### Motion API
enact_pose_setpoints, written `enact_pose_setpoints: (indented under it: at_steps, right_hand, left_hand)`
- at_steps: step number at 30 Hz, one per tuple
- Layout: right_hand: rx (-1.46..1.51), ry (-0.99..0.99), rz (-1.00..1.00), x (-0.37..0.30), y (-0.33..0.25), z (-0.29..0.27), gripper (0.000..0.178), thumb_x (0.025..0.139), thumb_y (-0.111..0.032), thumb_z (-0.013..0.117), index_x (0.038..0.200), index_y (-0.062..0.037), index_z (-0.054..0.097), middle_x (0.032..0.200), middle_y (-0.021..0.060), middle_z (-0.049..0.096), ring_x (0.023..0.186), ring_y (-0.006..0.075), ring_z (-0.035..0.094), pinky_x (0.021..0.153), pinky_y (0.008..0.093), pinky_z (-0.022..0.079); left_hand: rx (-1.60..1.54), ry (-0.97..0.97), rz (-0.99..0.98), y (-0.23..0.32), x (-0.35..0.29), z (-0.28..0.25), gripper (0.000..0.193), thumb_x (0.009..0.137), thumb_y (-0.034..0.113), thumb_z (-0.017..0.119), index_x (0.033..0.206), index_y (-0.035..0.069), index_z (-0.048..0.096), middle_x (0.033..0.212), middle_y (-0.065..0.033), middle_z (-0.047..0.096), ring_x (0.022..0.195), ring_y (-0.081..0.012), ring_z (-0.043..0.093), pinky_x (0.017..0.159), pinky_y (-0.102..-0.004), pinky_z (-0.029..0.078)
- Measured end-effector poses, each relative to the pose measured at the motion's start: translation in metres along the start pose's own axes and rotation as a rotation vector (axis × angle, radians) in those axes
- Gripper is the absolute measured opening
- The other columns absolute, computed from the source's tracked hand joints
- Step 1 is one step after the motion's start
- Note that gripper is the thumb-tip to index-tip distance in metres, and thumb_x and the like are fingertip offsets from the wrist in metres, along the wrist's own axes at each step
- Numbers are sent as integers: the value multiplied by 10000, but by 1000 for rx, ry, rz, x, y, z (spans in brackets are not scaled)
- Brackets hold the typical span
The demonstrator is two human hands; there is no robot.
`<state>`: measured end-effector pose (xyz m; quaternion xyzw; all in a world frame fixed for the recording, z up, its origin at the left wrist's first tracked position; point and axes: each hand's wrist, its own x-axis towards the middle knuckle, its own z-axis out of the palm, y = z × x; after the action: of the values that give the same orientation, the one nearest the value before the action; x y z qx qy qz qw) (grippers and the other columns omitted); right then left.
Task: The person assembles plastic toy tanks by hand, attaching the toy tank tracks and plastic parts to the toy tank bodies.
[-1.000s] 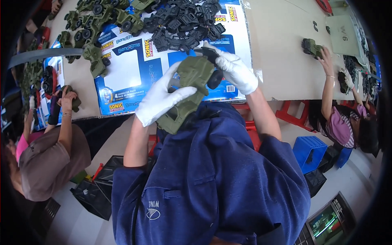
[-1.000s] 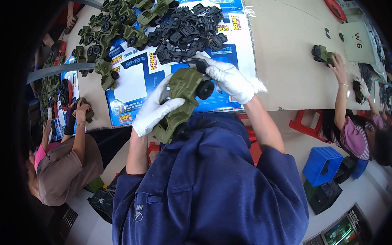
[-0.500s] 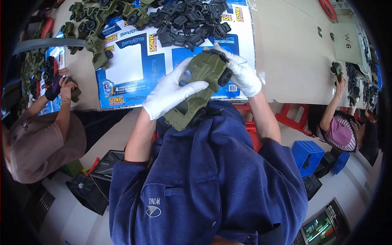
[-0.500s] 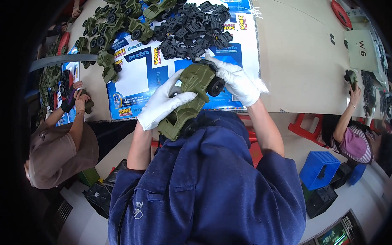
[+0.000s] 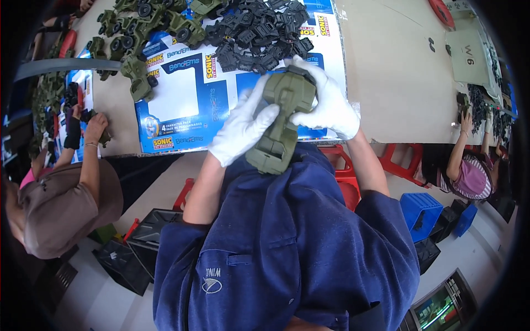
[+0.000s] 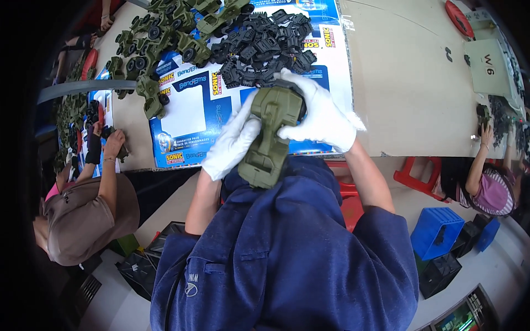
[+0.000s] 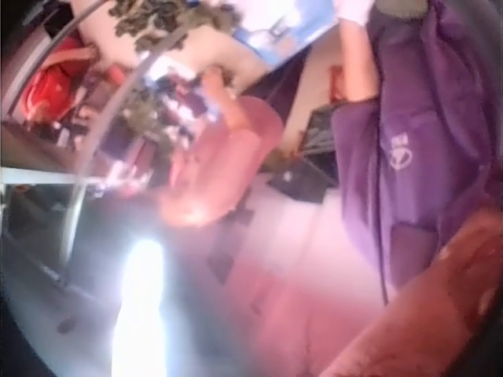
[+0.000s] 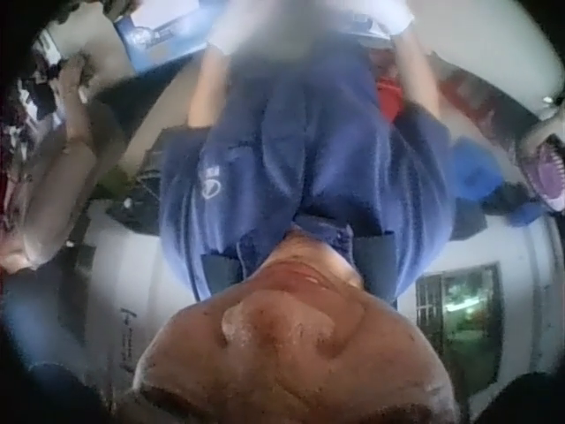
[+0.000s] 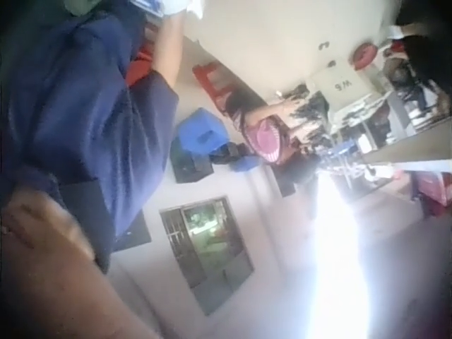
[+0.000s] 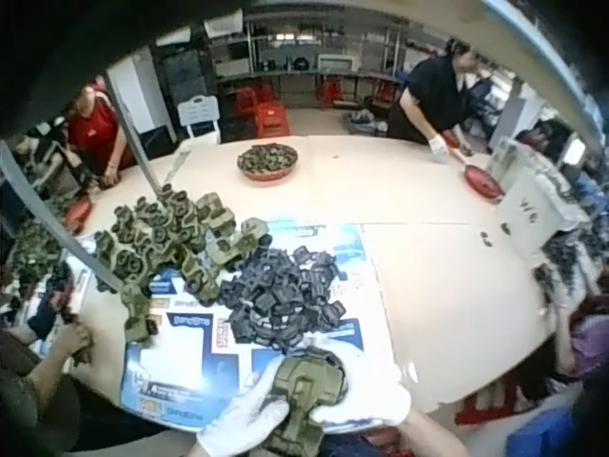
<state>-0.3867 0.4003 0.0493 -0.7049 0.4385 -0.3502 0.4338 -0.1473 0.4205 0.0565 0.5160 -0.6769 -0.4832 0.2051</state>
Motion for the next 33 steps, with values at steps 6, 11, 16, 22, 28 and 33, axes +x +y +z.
enact_pose_setpoints:
  at_steps: [6,11,16,22,28,33]
  right_hand:
    - [-72,63,-139,0,-6,15,1115,594,-406,883,1469,23,341,1471,222,451,1372,376,426,1148,412,327]
    - [118,206,-194,1,-12,37,1104,657,-535,834,1467,26,337,1452,222,461,1329,379,467,1125,436,349]
    - [-58,490,-349,18,-8,60,630,802,-408,732,1236,-1,523,1178,199,655,1047,380,620,988,443,443]
    - [-27,453,-194,10,-4,76,492,820,-278,680,1210,-4,556,1174,204,654,1024,363,632,959,422,466]
    - [318,921,441,-16,66,23,456,952,-317,650,1255,13,566,1132,93,636,1011,160,597,895,302,491]
    - [-140,1374,413,-67,131,-61,520,943,-271,672,1338,23,503,1269,151,575,1168,236,554,1035,362,433]
  left_hand:
    - [-537,157,291,-6,25,23,813,905,552,632,1457,12,380,1361,-161,519,1266,-257,495,1084,-361,355]
    - [-288,292,459,5,37,14,596,940,482,595,1268,-12,539,1285,-156,582,1211,-264,549,1038,-356,404]
    - [-341,348,416,3,39,12,367,969,308,550,1126,-20,602,1108,-147,634,1039,-264,609,940,-344,451]
    - [-494,282,232,-19,35,22,274,994,232,508,1088,-3,612,1067,-139,634,1017,-239,603,925,-320,447]
    - [15,550,-14,-72,72,-13,414,901,356,685,1146,30,613,1123,-175,630,1077,-298,603,946,-394,464]
    - [830,727,64,-106,124,-115,734,780,391,776,1378,121,445,1332,-174,508,1193,-368,539,961,-446,480]
